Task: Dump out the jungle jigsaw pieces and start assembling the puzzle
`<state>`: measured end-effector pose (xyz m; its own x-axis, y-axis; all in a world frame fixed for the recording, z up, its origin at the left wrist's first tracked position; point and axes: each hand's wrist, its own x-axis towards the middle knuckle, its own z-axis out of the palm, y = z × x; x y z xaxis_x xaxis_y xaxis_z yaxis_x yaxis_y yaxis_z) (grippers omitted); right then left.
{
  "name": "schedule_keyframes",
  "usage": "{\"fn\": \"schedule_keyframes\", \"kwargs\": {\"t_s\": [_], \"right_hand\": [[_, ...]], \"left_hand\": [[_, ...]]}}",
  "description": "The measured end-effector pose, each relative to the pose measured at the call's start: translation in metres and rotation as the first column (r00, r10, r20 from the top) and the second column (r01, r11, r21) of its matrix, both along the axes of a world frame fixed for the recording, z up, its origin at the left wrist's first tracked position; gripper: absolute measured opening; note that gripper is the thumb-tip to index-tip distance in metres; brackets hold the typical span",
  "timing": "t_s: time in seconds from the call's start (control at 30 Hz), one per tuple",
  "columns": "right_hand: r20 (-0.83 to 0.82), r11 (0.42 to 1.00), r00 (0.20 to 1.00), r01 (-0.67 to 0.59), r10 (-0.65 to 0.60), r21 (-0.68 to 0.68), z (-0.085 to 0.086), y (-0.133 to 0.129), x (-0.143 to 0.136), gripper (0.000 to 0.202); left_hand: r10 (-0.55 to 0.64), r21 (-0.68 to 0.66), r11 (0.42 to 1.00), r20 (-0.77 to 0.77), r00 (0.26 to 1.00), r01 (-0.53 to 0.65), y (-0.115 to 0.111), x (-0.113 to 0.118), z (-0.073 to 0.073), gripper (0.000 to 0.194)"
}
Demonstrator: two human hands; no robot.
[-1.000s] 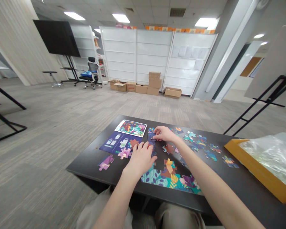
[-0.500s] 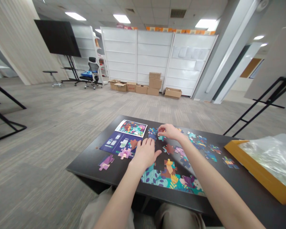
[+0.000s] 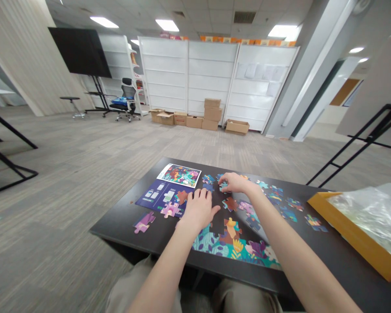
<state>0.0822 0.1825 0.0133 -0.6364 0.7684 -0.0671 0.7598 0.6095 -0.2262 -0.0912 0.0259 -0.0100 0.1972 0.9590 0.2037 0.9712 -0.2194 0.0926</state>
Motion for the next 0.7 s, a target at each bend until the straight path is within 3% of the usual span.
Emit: {"fn": "schedule_keyframes", "kwargs": {"t_s": [0.4,0.7], "right_hand": [[0.090,0.985,0.987,0.145,-0.136,-0.096,0.013,0.003,0.027,0.029],[0.159,0.975,0.970,0.198,-0.181,-0.102,0.020,-0.001,0.028,0.030]], "left_hand": [[-0.014,-0.026,1.000,0.025,1.000,0.014,-0.002,-0.001,0.000,0.052],[-0.013,-0.017,1.000,0.009,1.000,0.013,-0.001,-0.001,-0.001,0.053]]}}
